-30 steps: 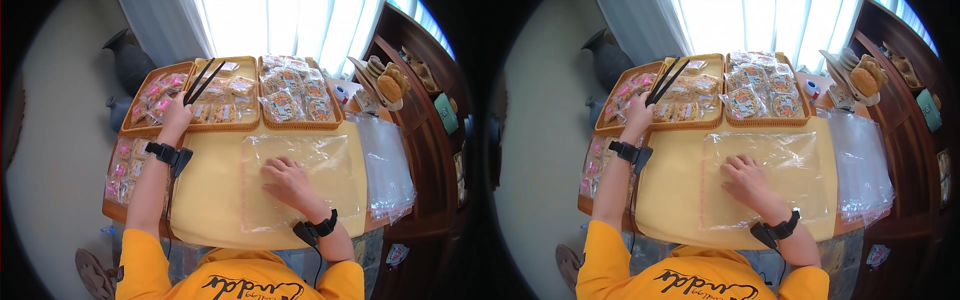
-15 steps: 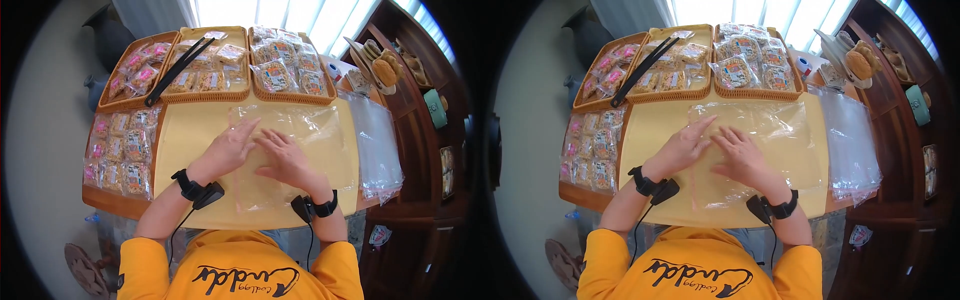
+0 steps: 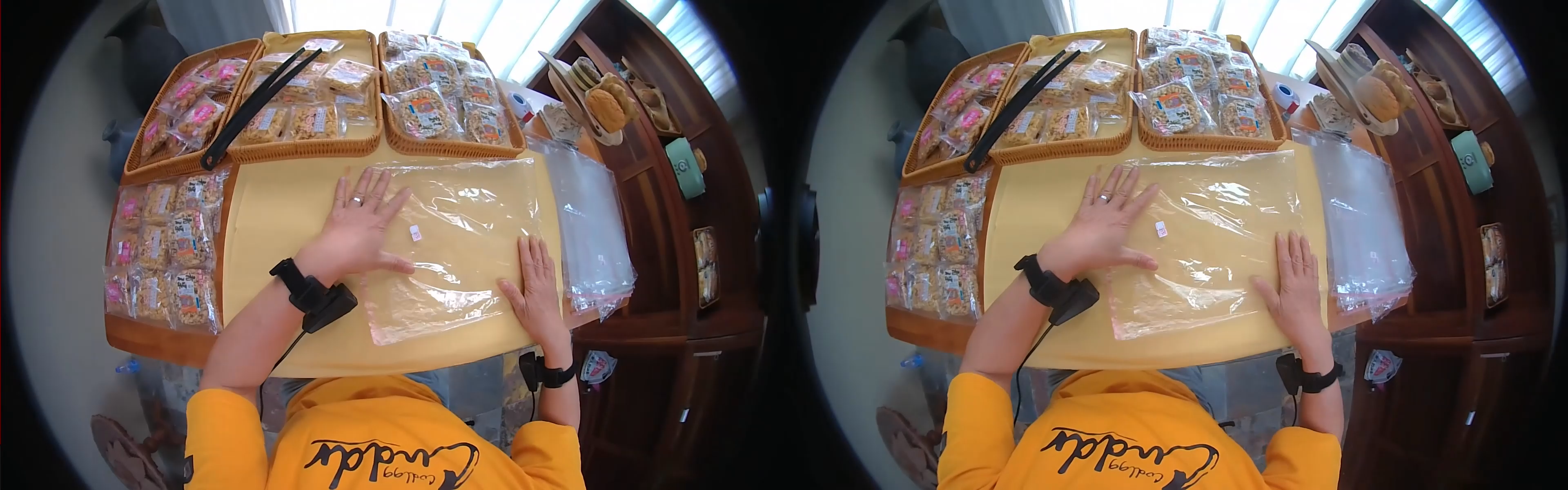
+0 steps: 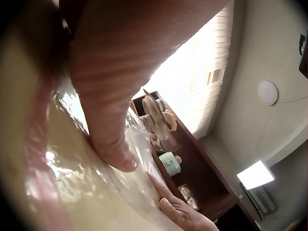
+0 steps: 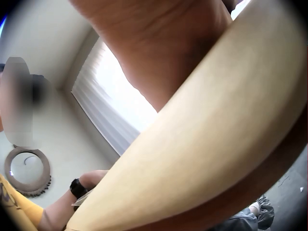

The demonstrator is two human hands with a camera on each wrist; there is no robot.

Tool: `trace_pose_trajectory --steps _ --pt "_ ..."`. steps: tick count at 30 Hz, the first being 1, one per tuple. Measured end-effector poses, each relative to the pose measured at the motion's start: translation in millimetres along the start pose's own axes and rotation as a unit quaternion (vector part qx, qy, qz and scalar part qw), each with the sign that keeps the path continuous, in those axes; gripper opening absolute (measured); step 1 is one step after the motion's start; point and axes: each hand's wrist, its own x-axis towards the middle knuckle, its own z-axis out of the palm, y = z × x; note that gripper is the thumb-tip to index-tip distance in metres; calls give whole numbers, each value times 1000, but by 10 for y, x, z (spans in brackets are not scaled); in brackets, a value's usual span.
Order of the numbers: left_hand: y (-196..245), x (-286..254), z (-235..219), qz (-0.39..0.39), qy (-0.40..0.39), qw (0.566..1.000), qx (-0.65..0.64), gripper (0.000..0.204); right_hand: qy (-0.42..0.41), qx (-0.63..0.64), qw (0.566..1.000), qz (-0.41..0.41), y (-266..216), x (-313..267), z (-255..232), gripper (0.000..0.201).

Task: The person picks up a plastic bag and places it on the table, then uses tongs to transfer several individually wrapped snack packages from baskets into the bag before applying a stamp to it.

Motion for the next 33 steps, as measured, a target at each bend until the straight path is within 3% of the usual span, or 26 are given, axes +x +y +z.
trace_pose_trajectory --steps 5,8,12,15,20,25,27,30,31,33 --pt "-28 -88 18 8 19 1000 13 123 -83 -3 997 -3 45 139 -383 77" --pt "3 -168 27 9 20 1000 9 124 -35 -33 997 -60 -91 517 -520 77" --pt "13 -217 22 10 14 1000 4 126 -46 -59 989 -126 57 1028 -156 82" --pt "17 -215 5 5 5 1000 4 128 -53 -32 992 -106 221 1160 81 84" --pt "41 -219 27 -7 -12 1000 -3 129 -73 -3 992 -105 277 1219 59 82" --pt "62 -254 -96 -47 -40 998 -6 131 -79 61 994 -49 380 934 -253 81" --pt "38 -284 -117 -52 -38 998 -12 131 -22 63 996 -59 276 643 -330 80" --pt "-19 -316 -77 -60 -26 998 -16 132 -30 38 996 -74 195 235 -18 77" --pt "-25 -323 -56 -58 -18 998 -17 132 -23 -45 995 -83 131 139 76 75" --pt "-33 -339 -47 -56 -12 998 -21 133 -8 1 998 -57 120 101 40 74"
